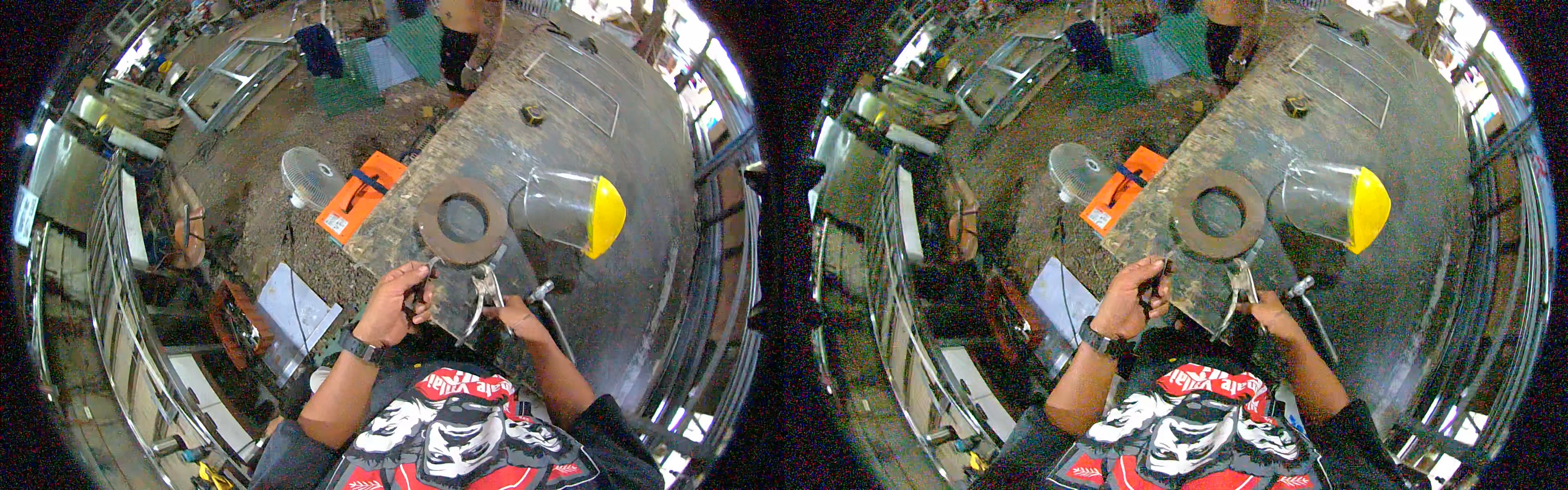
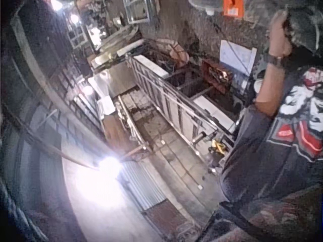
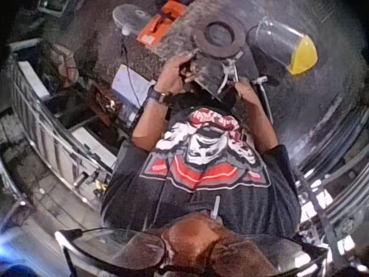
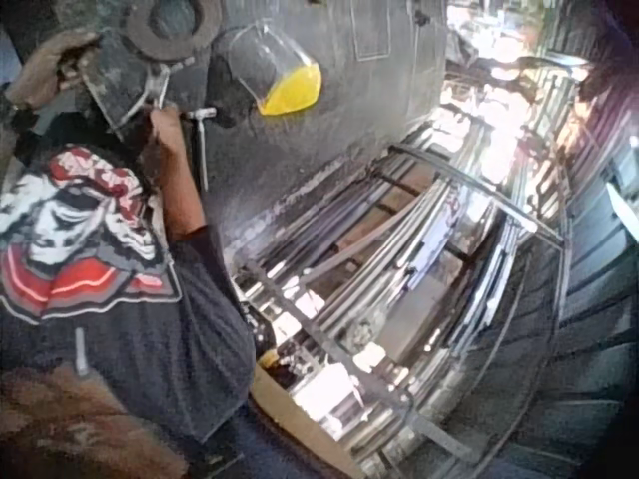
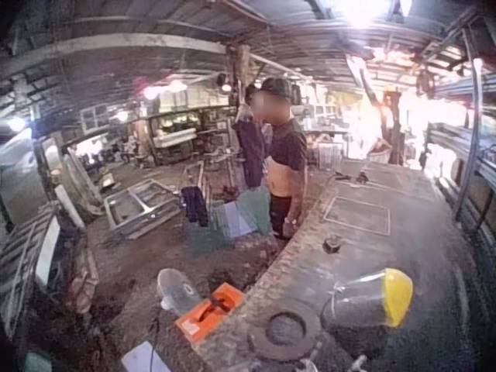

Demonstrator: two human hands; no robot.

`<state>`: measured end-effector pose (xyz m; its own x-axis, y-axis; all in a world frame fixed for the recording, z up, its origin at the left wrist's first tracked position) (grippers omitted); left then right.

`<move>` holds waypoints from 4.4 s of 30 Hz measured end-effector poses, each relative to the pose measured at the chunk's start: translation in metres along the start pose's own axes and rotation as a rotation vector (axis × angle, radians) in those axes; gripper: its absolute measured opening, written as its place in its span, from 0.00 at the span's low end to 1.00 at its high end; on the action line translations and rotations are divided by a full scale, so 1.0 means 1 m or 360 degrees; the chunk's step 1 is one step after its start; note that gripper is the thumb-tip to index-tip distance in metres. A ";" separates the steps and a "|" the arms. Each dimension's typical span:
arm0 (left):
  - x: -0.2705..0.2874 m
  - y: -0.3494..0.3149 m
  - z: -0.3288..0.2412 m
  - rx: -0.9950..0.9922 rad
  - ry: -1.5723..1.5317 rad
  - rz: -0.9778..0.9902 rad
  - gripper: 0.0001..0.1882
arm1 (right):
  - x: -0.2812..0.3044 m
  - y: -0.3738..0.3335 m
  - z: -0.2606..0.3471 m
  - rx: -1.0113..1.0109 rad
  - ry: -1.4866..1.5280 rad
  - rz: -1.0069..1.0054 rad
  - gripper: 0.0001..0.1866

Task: The person repeatedly bends a small metal strip using pliers and a hammer on a workbench. They hold the strip with pliers, strike it with a hammer, and inspect the bend before repeating the process.

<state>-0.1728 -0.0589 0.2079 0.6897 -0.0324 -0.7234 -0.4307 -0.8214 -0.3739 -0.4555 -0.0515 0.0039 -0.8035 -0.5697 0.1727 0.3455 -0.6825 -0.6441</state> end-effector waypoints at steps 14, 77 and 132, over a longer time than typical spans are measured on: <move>-0.029 -0.015 -0.010 -0.0226 0.0704 -0.0254 0.12 | -0.005 -0.153 0.182 0.0733 0.1230 0.0790 0.43; -0.067 -0.040 0.033 -0.0332 0.1529 -0.0603 0.17 | -0.054 -0.128 0.169 0.1042 0.0076 -0.0428 0.28; -0.033 -0.017 -0.063 -0.0374 0.1794 0.0129 0.08 | -0.013 -0.142 0.220 0.0690 -0.0770 -0.0012 0.23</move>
<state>-0.1516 -0.0800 0.2744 0.8441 -0.4827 0.2334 -0.4601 -0.8756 -0.1468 -0.3879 -0.0482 0.2567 -0.5325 -0.6372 0.5572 0.5864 -0.7524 -0.3001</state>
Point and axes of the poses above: each hand's wrist, its own y-axis towards the middle knuckle, its own x-axis out of the back of the hand, z = x × y, the point moved 4 cm from there along y, towards the middle knuckle, and after that the axes turned 9 degrees about z, right-handed, at the moved point
